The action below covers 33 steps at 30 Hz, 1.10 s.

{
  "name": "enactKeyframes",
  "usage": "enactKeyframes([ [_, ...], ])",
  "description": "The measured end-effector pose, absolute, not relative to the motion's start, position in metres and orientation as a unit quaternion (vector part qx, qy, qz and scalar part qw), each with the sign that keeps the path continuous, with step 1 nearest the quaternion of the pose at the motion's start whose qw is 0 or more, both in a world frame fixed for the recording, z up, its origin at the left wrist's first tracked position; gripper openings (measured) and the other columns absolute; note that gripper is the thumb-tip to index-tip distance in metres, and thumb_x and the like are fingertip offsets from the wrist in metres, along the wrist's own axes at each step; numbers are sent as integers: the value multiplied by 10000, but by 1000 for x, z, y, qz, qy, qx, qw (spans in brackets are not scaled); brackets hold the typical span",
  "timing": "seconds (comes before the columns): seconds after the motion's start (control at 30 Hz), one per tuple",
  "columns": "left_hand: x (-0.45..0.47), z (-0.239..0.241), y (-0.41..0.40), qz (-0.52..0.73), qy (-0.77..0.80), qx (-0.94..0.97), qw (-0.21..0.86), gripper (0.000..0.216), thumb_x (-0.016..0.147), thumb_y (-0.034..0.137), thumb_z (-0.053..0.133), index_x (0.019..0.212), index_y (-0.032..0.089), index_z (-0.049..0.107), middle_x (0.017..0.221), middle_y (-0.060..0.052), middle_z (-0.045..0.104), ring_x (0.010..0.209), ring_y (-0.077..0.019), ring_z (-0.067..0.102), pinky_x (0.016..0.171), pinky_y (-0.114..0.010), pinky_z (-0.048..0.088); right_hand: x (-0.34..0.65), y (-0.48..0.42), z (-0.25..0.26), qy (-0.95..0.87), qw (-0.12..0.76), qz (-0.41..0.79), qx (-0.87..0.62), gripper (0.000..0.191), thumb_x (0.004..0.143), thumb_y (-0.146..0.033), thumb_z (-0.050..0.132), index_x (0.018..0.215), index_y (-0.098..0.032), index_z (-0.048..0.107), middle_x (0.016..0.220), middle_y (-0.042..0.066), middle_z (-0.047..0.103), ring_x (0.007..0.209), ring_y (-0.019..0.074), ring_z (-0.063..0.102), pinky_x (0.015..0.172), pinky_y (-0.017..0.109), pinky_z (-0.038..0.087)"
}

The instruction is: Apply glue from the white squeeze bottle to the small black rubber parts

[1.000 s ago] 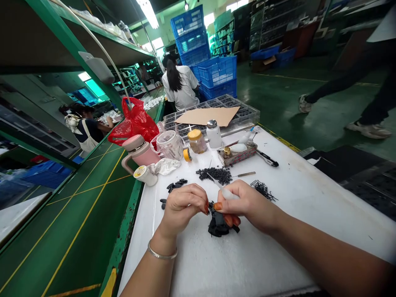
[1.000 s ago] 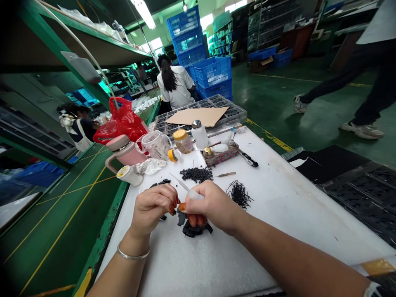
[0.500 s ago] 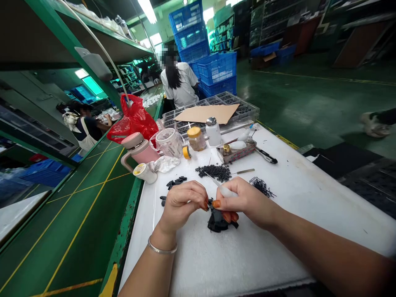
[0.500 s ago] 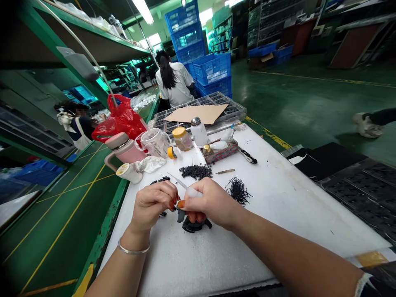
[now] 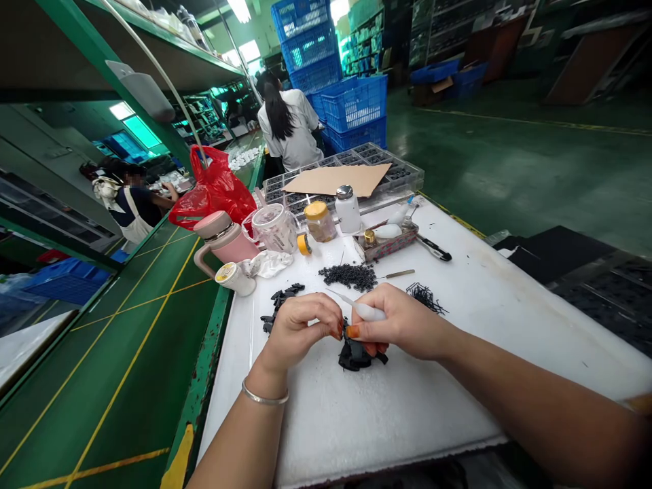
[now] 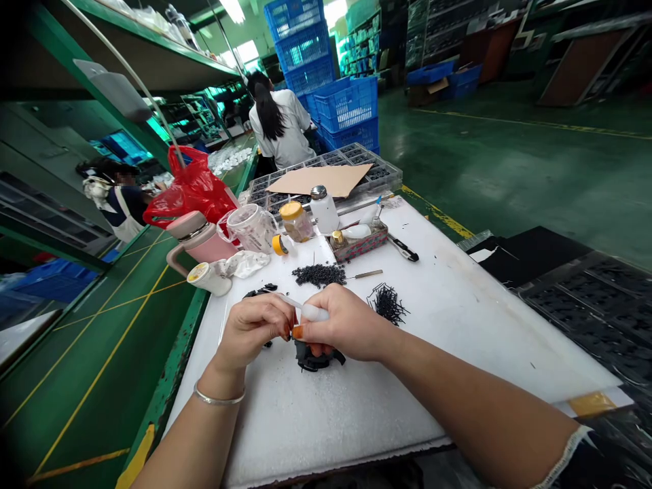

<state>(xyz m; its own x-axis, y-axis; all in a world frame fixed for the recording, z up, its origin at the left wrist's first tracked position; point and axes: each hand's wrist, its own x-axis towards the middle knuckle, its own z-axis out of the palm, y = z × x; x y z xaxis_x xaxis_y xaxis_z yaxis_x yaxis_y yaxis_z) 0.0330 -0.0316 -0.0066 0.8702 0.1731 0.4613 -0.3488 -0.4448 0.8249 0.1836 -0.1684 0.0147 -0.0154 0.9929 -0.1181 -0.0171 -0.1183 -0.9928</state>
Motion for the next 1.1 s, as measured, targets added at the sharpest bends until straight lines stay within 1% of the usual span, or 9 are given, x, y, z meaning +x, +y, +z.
enactKeyframes([
  [0.17, 34, -8, -33, 258, -32, 799, 542, 131, 788, 135, 652, 662, 167, 662, 697, -55, 644, 674, -162, 611, 635, -299, 505, 181, -168, 11, -445, 494, 542, -514, 277, 710, -362, 684, 604, -130, 575, 474, -3, 566, 422, 87, 474, 428, 203, 372],
  [0.4, 36, -11, -32, 265, 6, 774, 575, 97, 733, 132, 706, 649, 166, 672, 688, -49, 642, 662, -167, 605, 623, -301, 495, 181, -168, 9, -467, 496, 497, -538, 280, 719, -361, 693, 611, -129, 579, 491, 1, 577, 442, 94, 491, 436, 203, 385],
  [0.47, 37, -14, -32, 267, 23, 747, 608, 88, 692, 112, 738, 688, 171, 673, 697, -41, 642, 666, -162, 598, 609, -285, 491, 183, -167, 8, -467, 498, 499, -534, 276, 718, -363, 694, 619, -132, 579, 497, -2, 575, 450, 97, 494, 441, 204, 387],
  [0.53, 38, -16, -33, 283, 48, 711, 642, 159, 668, 98, 754, 773, 184, 670, 712, -27, 643, 665, -148, 594, 600, -261, 487, 186, -165, 7, -466, 505, 494, -532, 269, 719, -363, 690, 628, -137, 576, 506, -5, 576, 458, 101, 496, 448, 208, 388],
  [0.63, 38, -19, -30, 333, 100, 667, 659, 209, 698, 148, 742, 884, 194, 658, 706, -11, 637, 651, -131, 594, 618, -250, 493, 192, -163, 8, -475, 502, 452, -563, 247, 732, -353, 666, 638, -142, 578, 527, -3, 586, 480, 110, 507, 469, 215, 392],
  [0.73, 37, -18, -23, 397, 160, 631, 648, 156, 743, 251, 714, 867, 176, 656, 662, -2, 614, 602, -114, 579, 601, -239, 496, 206, -165, 11, -507, 462, 385, -617, 214, 749, -333, 627, 656, -143, 594, 559, 1, 600, 521, 120, 525, 501, 219, 391],
  [0.8, 36, -17, -18, 432, 187, 603, 644, 149, 755, 292, 701, 821, 167, 654, 637, 7, 595, 570, -100, 562, 569, -220, 489, 220, -168, 12, -537, 406, 353, -650, 203, 747, -322, 615, 653, -143, 603, 573, 0, 601, 543, 122, 525, 515, 221, 374],
  [0.97, 34, -13, -14, 471, 202, 584, 629, 169, 745, 308, 712, 778, 153, 653, 626, 13, 579, 559, -91, 546, 554, -209, 480, 258, -176, 10, -587, 262, 310, -701, 229, 701, -318, 627, 563, -147, 562, 526, -22, 516, 508, 104, 431, 491, 232, 287],
  [1.1, 33, -11, -15, 471, 197, 588, 627, 168, 742, 305, 715, 772, 151, 654, 625, 13, 579, 561, -93, 547, 553, -208, 478, 254, -172, 3, -591, 268, 363, -668, 229, 701, -343, 623, 588, -149, 578, 531, -21, 511, 506, 107, 432, 491, 232, 298],
])
